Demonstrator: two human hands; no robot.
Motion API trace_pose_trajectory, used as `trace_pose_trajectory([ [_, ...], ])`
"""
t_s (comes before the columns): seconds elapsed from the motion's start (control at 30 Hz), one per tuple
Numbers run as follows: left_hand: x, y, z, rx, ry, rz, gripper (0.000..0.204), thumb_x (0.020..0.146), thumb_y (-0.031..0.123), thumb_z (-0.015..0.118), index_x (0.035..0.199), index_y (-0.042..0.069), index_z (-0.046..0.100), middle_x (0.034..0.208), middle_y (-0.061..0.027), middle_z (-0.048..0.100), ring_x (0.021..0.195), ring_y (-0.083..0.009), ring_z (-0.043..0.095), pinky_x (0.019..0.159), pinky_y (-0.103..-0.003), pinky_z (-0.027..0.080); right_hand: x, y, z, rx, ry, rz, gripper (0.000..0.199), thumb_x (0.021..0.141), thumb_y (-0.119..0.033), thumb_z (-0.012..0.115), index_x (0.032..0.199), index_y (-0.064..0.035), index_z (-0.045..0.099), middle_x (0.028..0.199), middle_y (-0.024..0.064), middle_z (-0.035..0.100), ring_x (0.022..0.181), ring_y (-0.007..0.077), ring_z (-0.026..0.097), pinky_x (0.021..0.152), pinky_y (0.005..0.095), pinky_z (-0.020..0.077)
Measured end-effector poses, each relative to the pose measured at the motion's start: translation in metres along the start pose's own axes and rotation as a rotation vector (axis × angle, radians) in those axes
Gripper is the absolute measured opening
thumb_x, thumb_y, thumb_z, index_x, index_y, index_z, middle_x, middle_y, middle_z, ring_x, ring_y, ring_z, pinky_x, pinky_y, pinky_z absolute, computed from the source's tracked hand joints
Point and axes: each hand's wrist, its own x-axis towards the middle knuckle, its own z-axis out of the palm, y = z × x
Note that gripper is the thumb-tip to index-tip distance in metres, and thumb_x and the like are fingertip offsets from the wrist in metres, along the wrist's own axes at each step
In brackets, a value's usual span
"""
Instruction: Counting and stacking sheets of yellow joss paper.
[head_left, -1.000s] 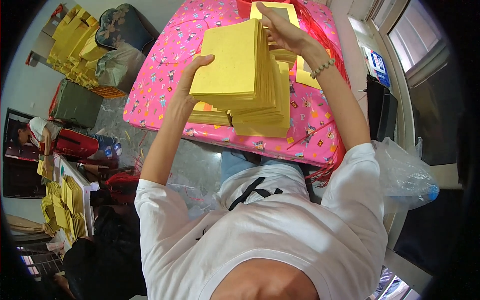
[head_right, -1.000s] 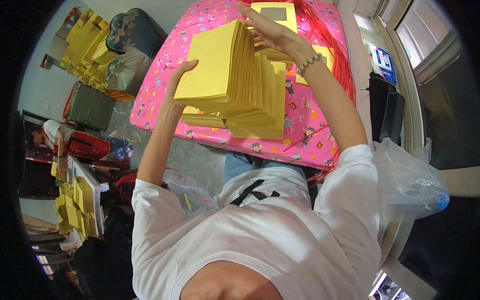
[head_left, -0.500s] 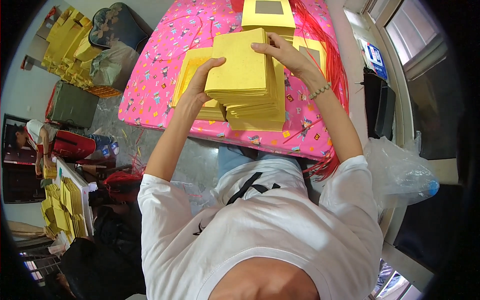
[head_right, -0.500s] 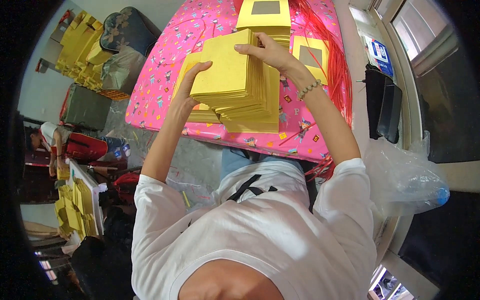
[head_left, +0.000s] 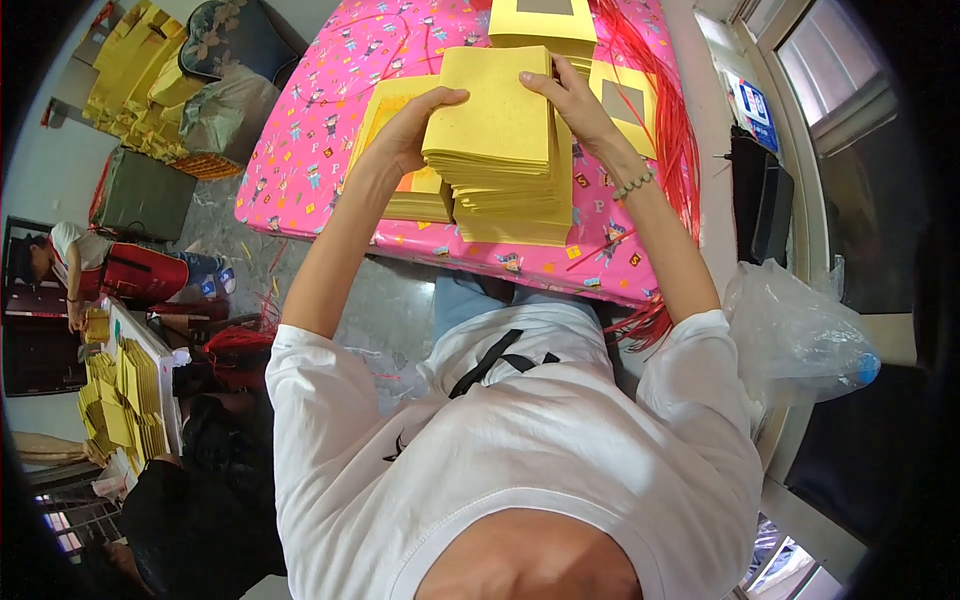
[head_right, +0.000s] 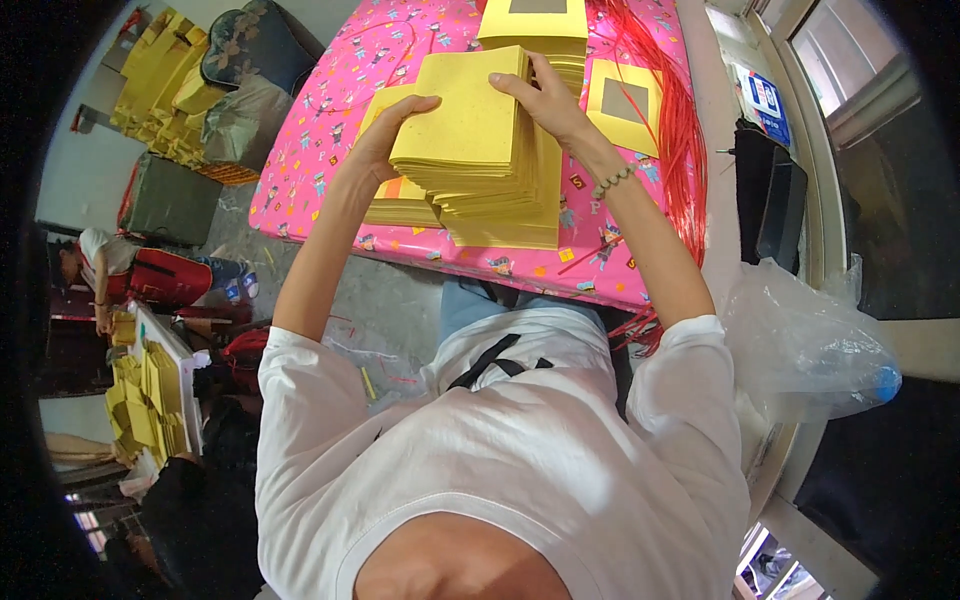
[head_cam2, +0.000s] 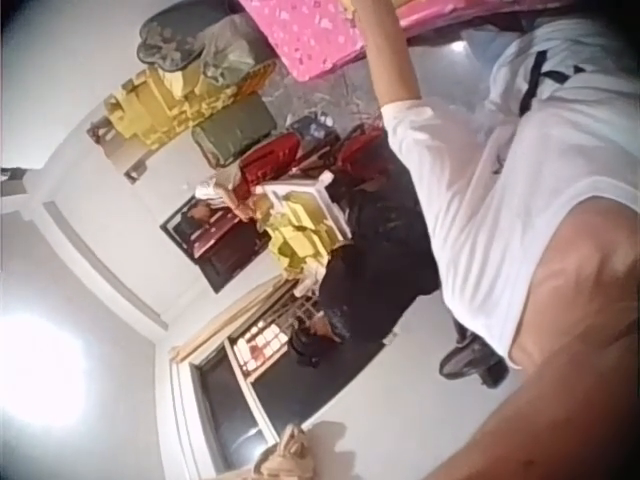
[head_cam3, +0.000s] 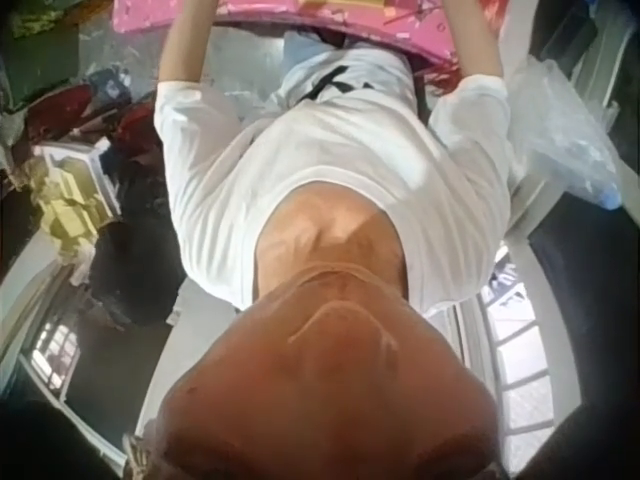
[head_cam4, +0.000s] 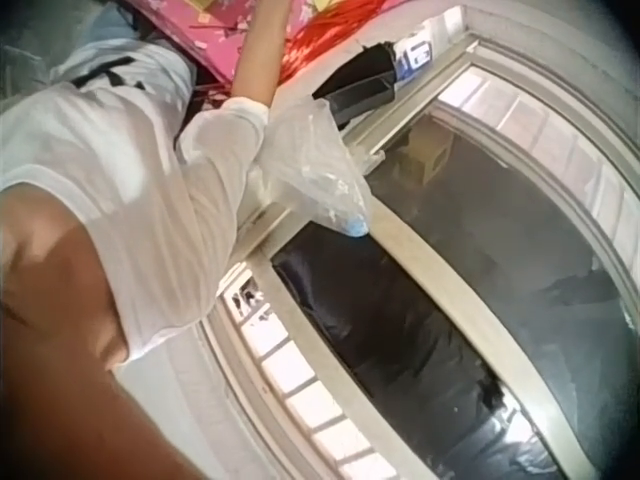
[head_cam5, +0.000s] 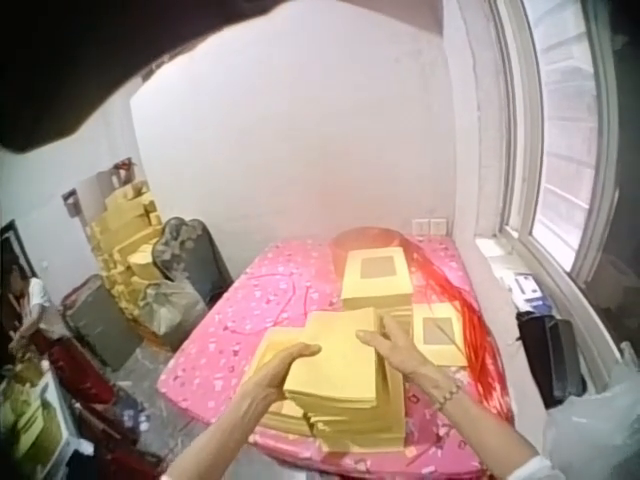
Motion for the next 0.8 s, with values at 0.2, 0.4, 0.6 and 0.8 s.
trace_pose_trajectory([
  [0.2,0.004,-0.003,-0.007,-0.093,-0.041,-0.017,0.046,0.079,0.029,0.067,0.116,0.004,0.054,0.107,-0.0097,0.061,0.094,-0.0192,0.061,0.082,-0.034,0.05,-0.005,-0.006,0.008,0.019,0.012,0.039,0.075,0.085,-0.042,0.062,0.136,0.0018,0.03,0.126,0.0143,0.047,0.117,0.0204,0.046,0.1,0.0322,0.0353],
  [0.4,0.005,-0.005,-0.007,-0.078,-0.007,-0.011,0.05,0.077,0.031,0.069,0.116,0.003,0.054,0.106,-0.0097,0.061,0.094,-0.0187,0.061,0.081,-0.033,0.05,-0.004,0.006,0.008,-0.025,0.011,-0.009,0.086,0.088,-0.05,0.054,0.142,0.0038,0.015,0.139,0.0194,0.035,0.13,0.024,0.034,0.106,0.033,0.0273],
  [0.6,-0.002,-0.003,0.001,0.074,0.063,0.036,0.051,0.077,0.034,0.067,0.115,0.003,0.054,0.104,-0.0096,0.062,0.095,-0.0182,0.06,0.083,-0.034,0.049,-0.025,0.024,0.008,0.044,0.101,-0.071,0.085,0.094,-0.056,0.036,0.144,0.0047,0.004,0.15,0.0214,0.015,0.14,0.0262,0.013,0.113,0.033,0.0125],
  [0.8,-0.011,-0.005,0.018,0.004,0.078,0.095,0.049,0.077,0.034,0.067,0.113,0.003,0.056,0.105,-0.009,0.062,0.094,-0.0177,0.061,0.082,-0.032,0.049,-0.043,0.042,0.016,0.031,0.1,-0.116,0.077,0.097,-0.053,0.026,0.145,0.003,0.005,0.153,0.0164,0.009,0.142,0.0243,0.006,0.114,0.0325,0.0068],
])
